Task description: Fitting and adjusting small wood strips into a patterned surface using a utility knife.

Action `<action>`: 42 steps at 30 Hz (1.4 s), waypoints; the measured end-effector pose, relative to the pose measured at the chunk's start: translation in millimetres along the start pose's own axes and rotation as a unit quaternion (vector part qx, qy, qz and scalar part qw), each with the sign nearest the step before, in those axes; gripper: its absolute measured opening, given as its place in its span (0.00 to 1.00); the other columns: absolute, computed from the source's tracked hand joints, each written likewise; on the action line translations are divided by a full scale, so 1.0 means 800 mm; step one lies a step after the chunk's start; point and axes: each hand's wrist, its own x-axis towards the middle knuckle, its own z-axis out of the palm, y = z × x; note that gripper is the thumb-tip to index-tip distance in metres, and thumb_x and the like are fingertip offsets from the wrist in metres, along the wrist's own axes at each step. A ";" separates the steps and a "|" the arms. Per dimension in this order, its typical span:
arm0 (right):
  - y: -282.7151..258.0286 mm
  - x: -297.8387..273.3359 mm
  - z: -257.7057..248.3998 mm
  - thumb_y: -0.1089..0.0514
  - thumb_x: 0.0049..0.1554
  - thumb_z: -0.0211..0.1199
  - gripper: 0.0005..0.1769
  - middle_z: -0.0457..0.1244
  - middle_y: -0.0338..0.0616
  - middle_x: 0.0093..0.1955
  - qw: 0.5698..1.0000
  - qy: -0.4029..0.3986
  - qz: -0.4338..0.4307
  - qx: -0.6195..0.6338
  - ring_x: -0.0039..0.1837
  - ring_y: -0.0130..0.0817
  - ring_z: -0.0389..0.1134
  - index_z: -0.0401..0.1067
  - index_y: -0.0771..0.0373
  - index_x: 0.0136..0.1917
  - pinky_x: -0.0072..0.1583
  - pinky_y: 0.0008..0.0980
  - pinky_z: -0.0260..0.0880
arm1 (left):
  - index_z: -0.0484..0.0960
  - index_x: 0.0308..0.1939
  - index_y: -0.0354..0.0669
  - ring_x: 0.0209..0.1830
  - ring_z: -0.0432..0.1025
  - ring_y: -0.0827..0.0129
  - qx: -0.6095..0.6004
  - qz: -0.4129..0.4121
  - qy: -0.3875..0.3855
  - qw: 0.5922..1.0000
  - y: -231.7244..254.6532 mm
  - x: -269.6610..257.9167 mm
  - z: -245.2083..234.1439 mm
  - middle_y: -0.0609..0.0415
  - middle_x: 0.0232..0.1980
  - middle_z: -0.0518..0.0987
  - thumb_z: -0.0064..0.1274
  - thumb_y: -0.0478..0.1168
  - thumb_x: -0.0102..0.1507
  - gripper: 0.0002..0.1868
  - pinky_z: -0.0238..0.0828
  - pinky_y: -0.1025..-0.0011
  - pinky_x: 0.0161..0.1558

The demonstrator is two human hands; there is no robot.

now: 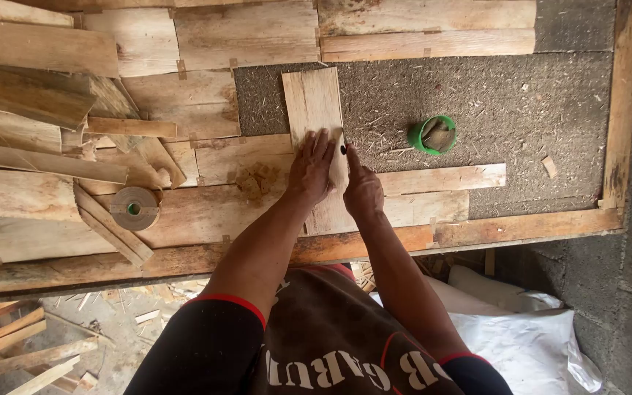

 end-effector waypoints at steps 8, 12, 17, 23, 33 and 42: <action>0.009 -0.027 0.020 0.63 0.66 0.50 0.41 0.68 0.57 0.55 1.000 0.001 0.005 0.004 0.38 0.37 0.71 0.38 0.44 0.86 0.37 0.37 0.74 | 0.41 0.82 0.45 0.85 0.31 0.48 0.016 -0.007 -0.019 1.000 0.000 0.001 0.001 0.45 0.85 0.34 0.71 0.61 0.51 0.69 0.29 0.55 0.81; 0.013 -0.049 0.014 0.62 0.66 0.51 0.41 0.68 0.57 0.54 1.000 0.000 0.004 -0.001 0.39 0.41 0.71 0.39 0.44 0.85 0.39 0.40 0.75 | 0.39 0.82 0.46 0.85 0.29 0.47 0.035 -0.007 -0.022 0.999 0.001 0.001 0.005 0.44 0.85 0.32 0.69 0.61 0.53 0.68 0.27 0.57 0.81; 0.034 -0.055 0.028 0.62 0.64 0.54 0.41 0.69 0.57 0.53 0.997 0.059 -0.043 0.016 0.44 0.47 0.72 0.44 0.42 0.84 0.44 0.46 0.74 | 0.37 0.83 0.48 0.85 0.28 0.48 0.043 -0.015 -0.038 0.998 0.003 -0.001 0.005 0.46 0.85 0.30 0.68 0.59 0.55 0.66 0.25 0.55 0.80; 0.017 -0.076 0.002 0.62 0.65 0.51 0.40 0.68 0.58 0.53 1.000 0.001 -0.016 -0.012 0.44 0.49 0.73 0.41 0.44 0.85 0.45 0.48 0.75 | 0.37 0.83 0.48 0.85 0.28 0.48 0.057 -0.010 -0.044 0.997 0.001 0.002 0.005 0.45 0.85 0.30 0.65 0.61 0.57 0.63 0.25 0.57 0.81; 0.044 -0.098 0.014 0.62 0.66 0.51 0.38 0.70 0.54 0.52 0.999 -0.028 -0.003 -0.019 0.35 0.36 0.69 0.44 0.45 0.84 0.33 0.35 0.72 | 0.37 0.83 0.49 0.85 0.28 0.49 0.015 -0.025 -0.058 0.998 0.008 -0.010 -0.016 0.47 0.85 0.30 0.66 0.63 0.55 0.66 0.25 0.56 0.81; 0.061 -0.072 -0.032 0.64 0.64 0.52 0.33 0.72 0.46 0.43 0.996 0.047 -0.079 0.007 0.30 0.26 0.64 0.56 0.48 0.80 0.29 0.27 0.62 | 0.44 0.81 0.45 0.84 0.32 0.45 -0.013 0.010 0.040 0.999 -0.009 0.006 0.040 0.44 0.85 0.35 0.69 0.54 0.57 0.61 0.31 0.52 0.81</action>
